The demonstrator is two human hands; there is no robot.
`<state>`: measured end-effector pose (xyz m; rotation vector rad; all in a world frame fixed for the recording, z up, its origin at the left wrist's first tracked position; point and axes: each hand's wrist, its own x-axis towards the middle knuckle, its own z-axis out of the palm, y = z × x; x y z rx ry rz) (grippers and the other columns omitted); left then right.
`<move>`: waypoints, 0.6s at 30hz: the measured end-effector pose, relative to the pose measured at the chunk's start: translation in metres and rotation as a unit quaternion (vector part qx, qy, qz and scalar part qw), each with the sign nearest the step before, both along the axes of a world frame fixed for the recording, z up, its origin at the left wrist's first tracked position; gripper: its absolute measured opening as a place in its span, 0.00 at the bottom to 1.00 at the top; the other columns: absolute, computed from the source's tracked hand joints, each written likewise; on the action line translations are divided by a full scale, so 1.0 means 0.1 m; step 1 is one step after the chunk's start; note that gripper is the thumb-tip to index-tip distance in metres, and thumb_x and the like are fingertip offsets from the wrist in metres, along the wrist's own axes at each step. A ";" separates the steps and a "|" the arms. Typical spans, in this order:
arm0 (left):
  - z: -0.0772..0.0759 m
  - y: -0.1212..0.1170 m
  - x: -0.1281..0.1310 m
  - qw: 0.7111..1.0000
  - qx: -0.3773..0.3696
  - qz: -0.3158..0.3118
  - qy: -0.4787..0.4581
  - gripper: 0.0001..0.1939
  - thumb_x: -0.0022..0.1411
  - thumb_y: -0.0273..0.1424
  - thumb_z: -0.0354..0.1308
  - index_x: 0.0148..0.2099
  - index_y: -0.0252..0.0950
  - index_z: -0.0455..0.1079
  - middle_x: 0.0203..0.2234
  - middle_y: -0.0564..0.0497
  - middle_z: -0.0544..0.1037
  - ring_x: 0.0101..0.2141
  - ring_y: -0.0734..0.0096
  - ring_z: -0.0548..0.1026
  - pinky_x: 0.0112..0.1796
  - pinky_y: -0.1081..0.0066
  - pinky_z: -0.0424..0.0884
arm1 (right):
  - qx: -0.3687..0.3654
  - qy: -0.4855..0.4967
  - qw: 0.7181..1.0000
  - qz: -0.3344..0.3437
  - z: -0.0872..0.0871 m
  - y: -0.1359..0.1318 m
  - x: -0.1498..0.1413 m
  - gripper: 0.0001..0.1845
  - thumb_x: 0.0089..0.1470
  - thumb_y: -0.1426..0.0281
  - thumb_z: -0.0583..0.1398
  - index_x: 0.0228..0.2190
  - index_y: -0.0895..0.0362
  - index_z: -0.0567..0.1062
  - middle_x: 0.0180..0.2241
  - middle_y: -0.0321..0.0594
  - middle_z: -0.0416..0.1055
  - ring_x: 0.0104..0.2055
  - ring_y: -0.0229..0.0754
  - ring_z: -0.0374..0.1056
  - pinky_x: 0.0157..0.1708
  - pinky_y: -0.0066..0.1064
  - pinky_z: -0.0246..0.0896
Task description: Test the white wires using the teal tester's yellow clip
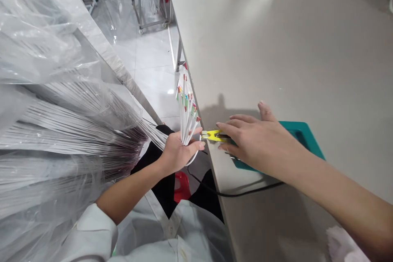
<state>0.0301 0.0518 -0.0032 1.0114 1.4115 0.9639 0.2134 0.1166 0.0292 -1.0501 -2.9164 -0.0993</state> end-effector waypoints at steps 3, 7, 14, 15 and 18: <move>0.00 -0.01 0.00 1.000 -0.001 0.007 0.006 0.23 0.49 0.27 0.62 0.50 0.31 0.72 0.25 0.51 0.80 0.30 0.69 0.75 0.35 0.72 0.70 | 0.009 0.014 1.000 -0.006 -0.05 -0.03 0.01 0.20 0.45 0.65 0.63 0.43 0.54 0.73 0.32 0.47 0.75 0.39 0.57 0.69 0.51 0.66 0.43; 0.01 -0.02 -0.01 1.000 -0.002 0.005 -0.001 0.23 0.49 0.27 0.62 0.50 0.32 0.72 0.25 0.52 0.80 0.29 0.70 0.75 0.33 0.72 0.69 | 0.022 0.049 0.999 0.000 -0.09 -0.04 0.02 0.20 0.49 0.60 0.60 0.44 0.54 0.73 0.31 0.47 0.75 0.38 0.56 0.69 0.51 0.66 0.42; -0.01 -0.05 -0.05 1.000 -0.004 0.006 -0.001 0.22 0.52 0.29 0.60 0.51 0.33 0.71 0.24 0.52 0.79 0.29 0.70 0.74 0.31 0.73 0.68 | 0.027 0.094 0.995 0.003 -0.13 -0.04 0.03 0.19 0.54 0.56 0.56 0.43 0.53 0.73 0.30 0.47 0.74 0.36 0.54 0.70 0.52 0.66 0.43; -0.02 -0.06 -0.05 1.000 -0.002 0.007 -0.006 0.22 0.52 0.29 0.60 0.51 0.33 0.71 0.24 0.52 0.79 0.28 0.70 0.74 0.30 0.73 0.67 | 0.027 0.105 0.994 0.006 -0.13 -0.03 0.03 0.19 0.54 0.55 0.55 0.42 0.52 0.73 0.29 0.47 0.74 0.35 0.54 0.70 0.52 0.66 0.43; -0.02 -0.10 -0.07 0.999 -0.009 0.015 -0.031 0.24 0.51 0.31 0.61 0.52 0.35 0.70 0.24 0.53 0.79 0.27 0.72 0.73 0.27 0.74 0.65 | 0.026 0.134 0.990 0.020 -0.09 -0.03 0.03 0.20 0.54 0.53 0.54 0.42 0.51 0.74 0.28 0.46 0.74 0.34 0.54 0.70 0.52 0.67 0.44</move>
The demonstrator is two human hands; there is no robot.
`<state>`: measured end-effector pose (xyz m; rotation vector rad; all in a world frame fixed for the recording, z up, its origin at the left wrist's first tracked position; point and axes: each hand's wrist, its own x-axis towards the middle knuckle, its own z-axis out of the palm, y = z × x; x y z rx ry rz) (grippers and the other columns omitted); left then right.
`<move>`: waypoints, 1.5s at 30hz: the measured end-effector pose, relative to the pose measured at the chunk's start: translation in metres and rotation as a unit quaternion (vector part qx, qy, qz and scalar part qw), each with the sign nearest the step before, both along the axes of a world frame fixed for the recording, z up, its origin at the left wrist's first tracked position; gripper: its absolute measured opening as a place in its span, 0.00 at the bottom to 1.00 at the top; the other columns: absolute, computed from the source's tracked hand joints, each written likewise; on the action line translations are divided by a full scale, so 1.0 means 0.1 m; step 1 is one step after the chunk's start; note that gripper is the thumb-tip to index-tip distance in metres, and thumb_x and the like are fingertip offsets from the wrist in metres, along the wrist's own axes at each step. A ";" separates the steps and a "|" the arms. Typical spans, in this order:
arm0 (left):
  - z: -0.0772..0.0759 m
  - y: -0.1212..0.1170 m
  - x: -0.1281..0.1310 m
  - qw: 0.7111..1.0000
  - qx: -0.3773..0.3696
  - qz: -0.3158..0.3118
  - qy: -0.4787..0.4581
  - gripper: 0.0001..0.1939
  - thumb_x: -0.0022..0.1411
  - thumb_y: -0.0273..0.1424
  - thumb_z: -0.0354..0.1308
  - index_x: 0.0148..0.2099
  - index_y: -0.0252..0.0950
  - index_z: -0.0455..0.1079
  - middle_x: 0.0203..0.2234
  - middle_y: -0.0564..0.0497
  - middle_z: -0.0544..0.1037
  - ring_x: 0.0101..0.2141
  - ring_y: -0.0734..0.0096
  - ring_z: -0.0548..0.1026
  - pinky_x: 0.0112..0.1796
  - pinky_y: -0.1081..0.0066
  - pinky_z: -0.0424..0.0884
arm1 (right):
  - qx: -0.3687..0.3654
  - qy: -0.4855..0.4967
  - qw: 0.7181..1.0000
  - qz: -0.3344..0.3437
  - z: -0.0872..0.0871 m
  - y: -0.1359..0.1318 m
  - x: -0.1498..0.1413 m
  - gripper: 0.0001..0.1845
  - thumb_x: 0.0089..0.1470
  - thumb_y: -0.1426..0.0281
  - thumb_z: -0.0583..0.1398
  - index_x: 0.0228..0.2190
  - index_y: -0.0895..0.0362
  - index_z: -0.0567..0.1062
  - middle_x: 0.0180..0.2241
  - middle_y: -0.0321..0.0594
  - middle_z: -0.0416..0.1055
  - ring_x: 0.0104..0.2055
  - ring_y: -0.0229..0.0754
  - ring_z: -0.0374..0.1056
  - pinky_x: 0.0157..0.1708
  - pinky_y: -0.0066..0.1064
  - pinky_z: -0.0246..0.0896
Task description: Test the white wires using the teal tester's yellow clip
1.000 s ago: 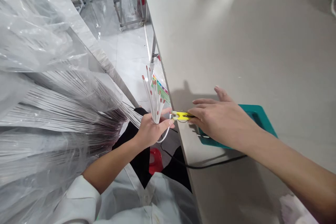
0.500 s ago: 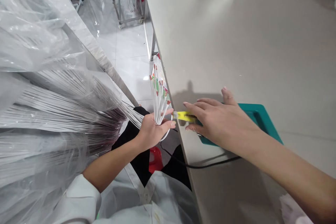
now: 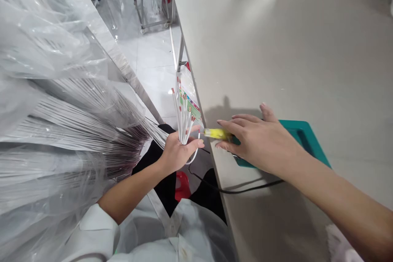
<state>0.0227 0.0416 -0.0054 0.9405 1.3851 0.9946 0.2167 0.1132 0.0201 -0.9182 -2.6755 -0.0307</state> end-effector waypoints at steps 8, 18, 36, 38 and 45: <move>0.14 -0.10 -0.07 0.992 -0.017 0.031 -0.119 0.12 0.49 0.35 0.63 0.33 0.33 0.68 0.23 0.51 0.77 0.13 0.85 0.59 0.16 0.77 0.54 | -0.026 0.178 0.984 -0.007 0.20 -0.37 -0.23 0.09 0.54 0.71 0.58 0.38 0.53 0.75 0.33 0.42 0.76 0.35 0.44 0.73 0.33 0.35 0.71; 0.17 -0.21 -0.10 0.989 -0.004 -0.041 -0.139 0.12 0.54 0.37 0.59 0.32 0.32 0.70 0.22 0.52 0.75 0.16 0.84 0.60 0.17 0.77 0.53 | -0.279 0.416 0.861 -0.084 -0.04 -0.60 -0.51 0.07 0.49 0.72 0.63 0.31 0.48 0.79 0.31 0.37 0.77 0.35 0.41 0.71 0.34 0.34 0.70; 0.11 -0.28 -0.18 0.997 -0.032 -0.002 -0.066 0.15 0.52 0.36 0.61 0.38 0.30 0.74 0.30 0.46 0.78 0.15 0.86 0.59 0.17 0.77 0.53 | -0.403 0.517 0.749 -0.100 0.09 -0.53 -0.34 0.06 0.51 0.65 0.61 0.33 0.49 0.78 0.31 0.40 0.74 0.26 0.38 0.66 0.18 0.30 0.61; 0.13 -0.28 -0.18 0.999 -0.022 0.016 -0.047 0.15 0.51 0.36 0.62 0.39 0.31 0.74 0.31 0.46 0.78 0.17 0.84 0.61 0.18 0.77 0.56 | -0.376 0.482 0.785 -0.098 0.13 -0.56 -0.37 0.05 0.50 0.67 0.62 0.32 0.49 0.78 0.32 0.40 0.75 0.30 0.41 0.69 0.21 0.31 0.65; 0.15 -0.30 -0.08 0.993 0.050 -0.111 -0.008 0.09 0.53 0.34 0.59 0.27 0.33 0.71 0.21 0.53 0.70 0.25 0.75 0.66 0.28 0.74 0.62 | -0.314 0.377 0.870 -0.039 0.11 -0.70 -0.56 0.04 0.50 0.71 0.61 0.28 0.51 0.78 0.27 0.38 0.74 0.29 0.38 0.70 0.26 0.30 0.67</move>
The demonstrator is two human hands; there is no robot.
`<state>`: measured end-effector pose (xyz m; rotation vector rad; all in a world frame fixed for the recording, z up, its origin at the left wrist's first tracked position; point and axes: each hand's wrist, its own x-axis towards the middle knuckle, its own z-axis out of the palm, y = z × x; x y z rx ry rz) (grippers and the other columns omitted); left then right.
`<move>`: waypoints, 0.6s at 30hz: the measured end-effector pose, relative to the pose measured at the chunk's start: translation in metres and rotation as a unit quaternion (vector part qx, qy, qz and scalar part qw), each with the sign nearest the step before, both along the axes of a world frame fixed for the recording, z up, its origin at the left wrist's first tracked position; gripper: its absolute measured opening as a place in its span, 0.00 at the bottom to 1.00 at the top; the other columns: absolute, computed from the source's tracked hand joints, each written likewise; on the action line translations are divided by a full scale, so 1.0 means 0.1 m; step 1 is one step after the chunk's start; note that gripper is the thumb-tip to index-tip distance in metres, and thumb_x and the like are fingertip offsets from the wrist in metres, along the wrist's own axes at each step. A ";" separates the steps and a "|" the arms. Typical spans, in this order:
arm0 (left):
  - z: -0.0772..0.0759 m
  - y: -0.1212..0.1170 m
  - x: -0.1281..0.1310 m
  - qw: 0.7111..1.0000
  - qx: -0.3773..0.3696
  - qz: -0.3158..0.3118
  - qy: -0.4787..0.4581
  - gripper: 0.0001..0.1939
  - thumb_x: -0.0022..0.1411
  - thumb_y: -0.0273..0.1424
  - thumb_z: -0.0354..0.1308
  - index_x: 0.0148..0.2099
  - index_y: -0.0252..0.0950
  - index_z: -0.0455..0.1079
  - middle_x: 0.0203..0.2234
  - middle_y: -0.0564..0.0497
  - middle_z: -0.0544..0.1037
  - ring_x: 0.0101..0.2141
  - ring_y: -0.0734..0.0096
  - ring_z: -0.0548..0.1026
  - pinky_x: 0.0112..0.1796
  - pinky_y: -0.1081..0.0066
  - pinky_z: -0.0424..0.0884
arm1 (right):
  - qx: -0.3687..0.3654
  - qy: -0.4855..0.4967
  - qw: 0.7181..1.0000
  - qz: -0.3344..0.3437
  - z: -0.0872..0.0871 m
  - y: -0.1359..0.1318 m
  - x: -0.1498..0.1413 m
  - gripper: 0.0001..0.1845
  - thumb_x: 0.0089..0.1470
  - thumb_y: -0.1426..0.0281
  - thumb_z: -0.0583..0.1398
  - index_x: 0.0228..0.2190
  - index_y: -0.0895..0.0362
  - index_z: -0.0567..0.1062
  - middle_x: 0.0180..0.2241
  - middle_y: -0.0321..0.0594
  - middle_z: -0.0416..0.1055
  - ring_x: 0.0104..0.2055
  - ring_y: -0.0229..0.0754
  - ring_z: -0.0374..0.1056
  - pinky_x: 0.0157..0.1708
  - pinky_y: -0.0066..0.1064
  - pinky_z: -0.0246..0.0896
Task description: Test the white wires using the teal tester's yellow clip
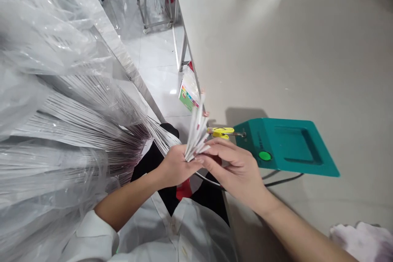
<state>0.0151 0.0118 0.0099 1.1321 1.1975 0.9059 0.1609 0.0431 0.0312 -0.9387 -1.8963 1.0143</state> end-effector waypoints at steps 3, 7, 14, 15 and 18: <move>-0.01 0.00 0.02 0.999 -0.020 -0.027 -0.009 0.11 0.52 0.35 0.60 0.24 0.32 0.69 0.19 0.54 0.69 0.24 0.76 0.66 0.27 0.75 0.62 | -0.015 -0.006 1.000 -0.010 -0.03 0.00 -0.01 0.06 0.52 0.70 0.60 0.26 0.53 0.77 0.25 0.38 0.73 0.27 0.38 0.68 0.27 0.30 0.65; -0.01 0.02 -0.03 0.996 -0.054 -0.002 -0.068 0.17 0.53 0.43 0.59 0.26 0.31 0.69 0.17 0.55 0.68 0.17 0.81 0.61 0.19 0.76 0.57 | -0.053 0.016 0.998 -0.040 -0.05 0.03 0.01 0.08 0.52 0.68 0.60 0.23 0.55 0.75 0.22 0.37 0.72 0.27 0.38 0.67 0.28 0.31 0.63; -0.13 0.07 -0.09 0.977 -0.055 0.161 -0.128 0.23 0.56 0.47 0.55 0.34 0.29 0.72 0.25 0.46 0.76 0.23 0.75 0.72 0.25 0.74 0.67 | -0.073 0.029 0.996 -0.031 -0.11 0.05 -0.01 0.10 0.52 0.68 0.59 0.21 0.55 0.73 0.22 0.36 0.70 0.24 0.37 0.63 0.25 0.30 0.60; -0.13 0.06 -0.09 0.976 -0.043 0.178 -0.119 0.23 0.57 0.47 0.55 0.35 0.29 0.73 0.26 0.46 0.76 0.22 0.77 0.70 0.24 0.75 0.65 | -0.073 0.019 0.997 -0.031 -0.13 0.04 -0.01 0.10 0.52 0.67 0.60 0.21 0.55 0.72 0.21 0.36 0.70 0.24 0.37 0.63 0.25 0.30 0.60; -0.08 0.05 -0.06 0.981 -0.016 0.183 -0.064 0.19 0.56 0.44 0.57 0.36 0.31 0.75 0.23 0.50 0.74 0.18 0.82 0.63 0.21 0.77 0.60 | -0.062 -0.012 0.997 -0.038 -0.21 0.00 -0.04 0.09 0.51 0.67 0.60 0.22 0.55 0.72 0.21 0.36 0.69 0.24 0.36 0.63 0.25 0.29 0.60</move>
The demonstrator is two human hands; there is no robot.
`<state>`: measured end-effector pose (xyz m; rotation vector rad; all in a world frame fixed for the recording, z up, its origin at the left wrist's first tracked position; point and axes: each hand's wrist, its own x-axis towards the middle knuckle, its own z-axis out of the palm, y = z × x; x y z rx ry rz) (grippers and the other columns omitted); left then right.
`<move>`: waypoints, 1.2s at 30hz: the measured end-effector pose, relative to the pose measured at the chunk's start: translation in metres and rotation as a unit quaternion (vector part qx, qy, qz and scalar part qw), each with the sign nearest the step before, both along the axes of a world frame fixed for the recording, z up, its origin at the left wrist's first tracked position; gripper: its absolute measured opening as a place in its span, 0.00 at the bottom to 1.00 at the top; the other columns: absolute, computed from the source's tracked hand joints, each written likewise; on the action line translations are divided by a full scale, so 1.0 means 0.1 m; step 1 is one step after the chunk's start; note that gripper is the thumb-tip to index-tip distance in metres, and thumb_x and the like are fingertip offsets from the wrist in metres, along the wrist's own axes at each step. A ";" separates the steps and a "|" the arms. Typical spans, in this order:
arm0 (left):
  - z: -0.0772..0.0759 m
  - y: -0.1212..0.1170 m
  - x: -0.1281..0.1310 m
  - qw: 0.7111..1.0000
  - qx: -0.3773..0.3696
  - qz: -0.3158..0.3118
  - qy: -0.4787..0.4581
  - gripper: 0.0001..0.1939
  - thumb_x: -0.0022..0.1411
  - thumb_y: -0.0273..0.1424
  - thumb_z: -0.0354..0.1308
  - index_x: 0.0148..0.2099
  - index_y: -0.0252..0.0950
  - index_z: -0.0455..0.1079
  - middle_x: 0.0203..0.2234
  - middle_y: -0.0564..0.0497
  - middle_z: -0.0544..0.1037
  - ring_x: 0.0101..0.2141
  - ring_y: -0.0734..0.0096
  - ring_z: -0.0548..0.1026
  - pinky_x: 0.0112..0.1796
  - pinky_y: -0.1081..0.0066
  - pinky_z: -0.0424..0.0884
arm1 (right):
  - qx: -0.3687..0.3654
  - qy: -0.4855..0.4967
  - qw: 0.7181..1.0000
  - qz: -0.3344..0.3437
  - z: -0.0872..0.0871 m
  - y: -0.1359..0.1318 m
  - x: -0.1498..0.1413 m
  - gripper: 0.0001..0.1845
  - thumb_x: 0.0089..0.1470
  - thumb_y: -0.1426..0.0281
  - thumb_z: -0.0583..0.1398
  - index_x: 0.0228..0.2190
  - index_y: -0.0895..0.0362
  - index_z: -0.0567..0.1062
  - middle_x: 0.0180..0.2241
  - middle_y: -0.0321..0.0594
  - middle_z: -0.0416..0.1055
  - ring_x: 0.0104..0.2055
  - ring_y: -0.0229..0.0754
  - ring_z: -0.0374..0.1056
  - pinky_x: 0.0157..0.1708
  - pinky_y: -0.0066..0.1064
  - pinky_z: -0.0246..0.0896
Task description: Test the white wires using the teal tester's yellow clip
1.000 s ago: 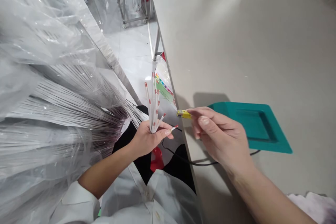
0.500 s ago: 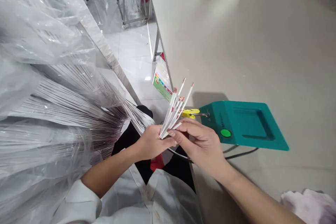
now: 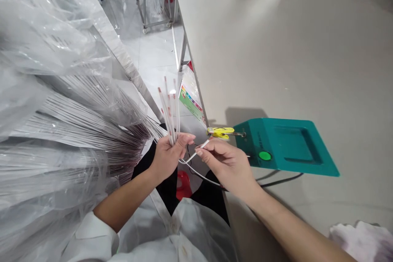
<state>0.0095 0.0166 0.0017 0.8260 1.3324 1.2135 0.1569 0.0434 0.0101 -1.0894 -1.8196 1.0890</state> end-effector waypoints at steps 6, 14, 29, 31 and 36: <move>0.08 0.00 0.09 1.000 0.007 -0.004 0.002 0.07 0.47 0.32 0.65 0.27 0.33 0.74 0.30 0.49 0.76 0.27 0.76 0.71 0.28 0.75 0.66 | 0.067 -0.063 0.996 0.021 -0.05 -0.03 -0.01 0.08 0.52 0.72 0.57 0.24 0.54 0.73 0.22 0.35 0.69 0.24 0.36 0.65 0.23 0.28 0.61; 0.04 0.00 0.07 0.999 -0.026 -0.035 0.011 0.09 0.50 0.34 0.62 0.30 0.32 0.75 0.15 0.56 0.67 0.18 0.81 0.61 0.22 0.75 0.59 | 0.094 -0.011 0.995 -0.034 0.06 0.08 0.06 0.05 0.52 0.74 0.58 0.30 0.54 0.75 0.28 0.39 0.74 0.31 0.39 0.70 0.30 0.30 0.67; -0.02 -0.03 0.04 0.994 -0.025 -0.101 -0.028 0.16 0.54 0.40 0.59 0.27 0.30 0.72 0.16 0.55 0.68 0.15 0.84 0.57 0.17 0.76 0.50 | 0.064 0.065 0.996 0.000 -0.03 0.06 0.04 0.05 0.52 0.75 0.59 0.27 0.54 0.74 0.25 0.35 0.71 0.29 0.35 0.67 0.29 0.28 0.63; -0.03 -0.04 0.04 0.992 -0.028 -0.111 -0.052 0.16 0.54 0.41 0.59 0.29 0.30 0.72 0.19 0.53 0.70 0.14 0.84 0.57 0.16 0.76 0.49 | 0.060 0.078 0.995 0.002 -0.04 0.06 0.03 0.05 0.52 0.75 0.59 0.28 0.54 0.75 0.26 0.36 0.71 0.29 0.36 0.67 0.30 0.29 0.64; -0.04 -0.06 0.00 0.991 -0.028 -0.112 -0.074 0.15 0.55 0.40 0.58 0.30 0.31 0.71 0.19 0.54 0.70 0.15 0.85 0.56 0.17 0.76 0.48 | 0.055 0.055 0.997 -0.001 -0.07 0.06 0.02 0.05 0.51 0.74 0.60 0.26 0.55 0.75 0.24 0.36 0.70 0.27 0.36 0.66 0.28 0.29 0.63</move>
